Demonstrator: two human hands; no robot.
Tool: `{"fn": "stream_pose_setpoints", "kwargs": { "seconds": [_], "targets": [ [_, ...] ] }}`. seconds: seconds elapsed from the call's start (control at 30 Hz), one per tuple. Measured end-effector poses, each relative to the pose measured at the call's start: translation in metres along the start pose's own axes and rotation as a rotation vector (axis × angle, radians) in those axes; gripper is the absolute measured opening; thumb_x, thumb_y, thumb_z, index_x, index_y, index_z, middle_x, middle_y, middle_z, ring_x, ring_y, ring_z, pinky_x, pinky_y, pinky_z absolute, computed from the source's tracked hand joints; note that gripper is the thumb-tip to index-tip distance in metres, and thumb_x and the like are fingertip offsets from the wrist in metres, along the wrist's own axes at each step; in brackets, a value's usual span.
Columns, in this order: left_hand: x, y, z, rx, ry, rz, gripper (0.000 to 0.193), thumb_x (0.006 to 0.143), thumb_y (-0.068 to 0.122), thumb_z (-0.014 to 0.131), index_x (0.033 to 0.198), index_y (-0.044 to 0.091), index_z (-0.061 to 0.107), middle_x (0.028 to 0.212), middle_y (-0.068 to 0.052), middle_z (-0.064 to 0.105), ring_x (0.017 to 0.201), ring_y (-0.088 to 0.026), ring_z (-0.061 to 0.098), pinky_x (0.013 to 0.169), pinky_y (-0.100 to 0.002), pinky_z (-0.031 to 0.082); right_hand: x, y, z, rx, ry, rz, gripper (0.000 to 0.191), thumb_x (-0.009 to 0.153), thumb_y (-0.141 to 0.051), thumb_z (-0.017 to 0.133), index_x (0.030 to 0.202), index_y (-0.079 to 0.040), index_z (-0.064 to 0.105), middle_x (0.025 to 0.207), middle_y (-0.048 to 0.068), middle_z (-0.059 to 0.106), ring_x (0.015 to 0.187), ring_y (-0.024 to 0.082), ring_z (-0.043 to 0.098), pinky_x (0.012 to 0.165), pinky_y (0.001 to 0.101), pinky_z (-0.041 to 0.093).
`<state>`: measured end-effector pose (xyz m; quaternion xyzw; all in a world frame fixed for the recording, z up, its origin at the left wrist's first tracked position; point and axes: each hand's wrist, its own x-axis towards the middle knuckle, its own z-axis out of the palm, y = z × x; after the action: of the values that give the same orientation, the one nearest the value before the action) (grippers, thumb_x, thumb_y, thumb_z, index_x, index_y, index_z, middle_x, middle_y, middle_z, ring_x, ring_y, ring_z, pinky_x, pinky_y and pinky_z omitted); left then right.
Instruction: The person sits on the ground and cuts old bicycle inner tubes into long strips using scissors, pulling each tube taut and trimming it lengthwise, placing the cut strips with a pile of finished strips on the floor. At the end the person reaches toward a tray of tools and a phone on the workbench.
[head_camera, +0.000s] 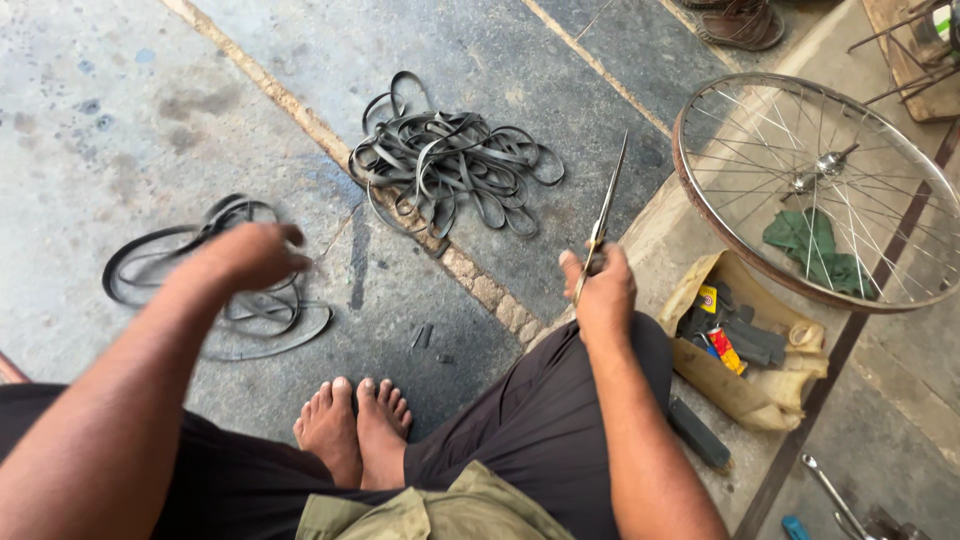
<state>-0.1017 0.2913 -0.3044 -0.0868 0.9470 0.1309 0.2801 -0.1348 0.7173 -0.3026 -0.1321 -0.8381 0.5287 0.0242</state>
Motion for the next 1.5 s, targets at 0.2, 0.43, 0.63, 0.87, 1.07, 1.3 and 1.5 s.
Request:
{"fn": "stream_pose_setpoints", "kwargs": {
  "seconds": [0.2, 0.43, 0.63, 0.87, 1.07, 1.3, 1.5],
  "targets": [
    [0.124, 0.112, -0.002, -0.02, -0.008, 0.049, 0.045, 0.091, 0.035, 0.07, 0.133, 0.02, 0.066, 0.125, -0.016, 0.072, 0.116, -0.036, 0.068, 0.099, -0.047, 0.055, 0.106, 0.03, 0.019, 0.166, -0.152, 0.155, 0.035, 0.085, -0.014, 0.082, 0.112, -0.003, 0.063, 0.075, 0.002, 0.061, 0.057, 0.008, 0.058, 0.047, 0.0245, 0.049],
    [0.325, 0.23, -0.02, -0.054, 0.097, 0.152, 0.06, 0.098, 0.018, 0.047, 0.157, 0.02, 0.039, 0.118, -0.024, 0.069, 0.1, -0.04, 0.071, 0.085, -0.05, 0.057, 0.272, 0.049, 0.055, 0.281, -0.207, 0.301, 0.034, 0.087, -0.015, 0.078, 0.111, -0.001, 0.06, 0.075, 0.002, 0.063, 0.056, 0.009, 0.059, 0.048, 0.0248, 0.05],
    [0.462, 0.297, -0.053, -0.07, 0.25, 0.036, 0.038, 0.11, 0.025, 0.035, 0.138, 0.014, 0.059, 0.107, -0.025, 0.073, 0.096, -0.041, 0.072, 0.084, -0.051, 0.057, 0.373, 0.077, 0.072, 0.298, -0.27, 0.375, 0.036, 0.087, -0.016, 0.079, 0.113, -0.002, 0.06, 0.074, 0.002, 0.062, 0.057, 0.008, 0.058, 0.048, 0.0241, 0.048],
    [0.453, 0.299, -0.012, -0.049, 0.352, 0.177, 0.03, 0.099, 0.018, 0.049, 0.1, 0.009, 0.077, 0.108, -0.02, 0.073, 0.099, -0.039, 0.071, 0.086, -0.05, 0.057, 0.367, 0.099, 0.049, 0.275, -0.27, 0.39, 0.038, 0.084, -0.018, 0.081, 0.113, -0.002, 0.062, 0.072, 0.0, 0.062, 0.057, 0.007, 0.058, 0.047, 0.0233, 0.048],
    [0.34, 0.286, 0.009, -0.012, 0.537, 0.443, 0.015, 0.082, 0.025, 0.07, 0.084, 0.017, 0.082, 0.112, -0.02, 0.07, 0.1, -0.04, 0.067, 0.083, -0.047, 0.057, 0.295, 0.093, 0.028, 0.196, -0.198, 0.231, 0.041, 0.083, -0.02, 0.085, 0.112, -0.001, 0.064, 0.07, 0.0, 0.056, 0.055, 0.008, 0.055, 0.045, 0.0229, 0.045],
    [0.218, 0.246, -0.007, -0.618, 0.017, 0.135, 0.022, 0.097, 0.028, 0.067, 0.106, 0.011, 0.078, 0.099, -0.009, 0.081, 0.088, -0.023, 0.075, 0.089, -0.044, 0.059, 0.209, 0.091, -0.01, 0.159, -0.14, 0.181, 0.054, 0.079, -0.017, 0.086, 0.125, 0.0, 0.063, 0.078, 0.001, 0.061, 0.064, 0.009, 0.057, 0.053, 0.0235, 0.048],
    [0.13, 0.219, -0.002, -1.517, -0.235, 0.35, 0.046, 0.095, 0.004, 0.054, 0.141, 0.002, 0.057, 0.113, -0.016, 0.075, 0.102, -0.023, 0.074, 0.096, -0.038, 0.06, 0.117, 0.103, -0.078, 0.346, -0.2, 0.114, 0.056, 0.083, -0.005, 0.077, 0.135, 0.0, 0.058, 0.095, 0.003, 0.064, 0.081, 0.009, 0.064, 0.072, 0.0253, 0.057]
  ]
}}
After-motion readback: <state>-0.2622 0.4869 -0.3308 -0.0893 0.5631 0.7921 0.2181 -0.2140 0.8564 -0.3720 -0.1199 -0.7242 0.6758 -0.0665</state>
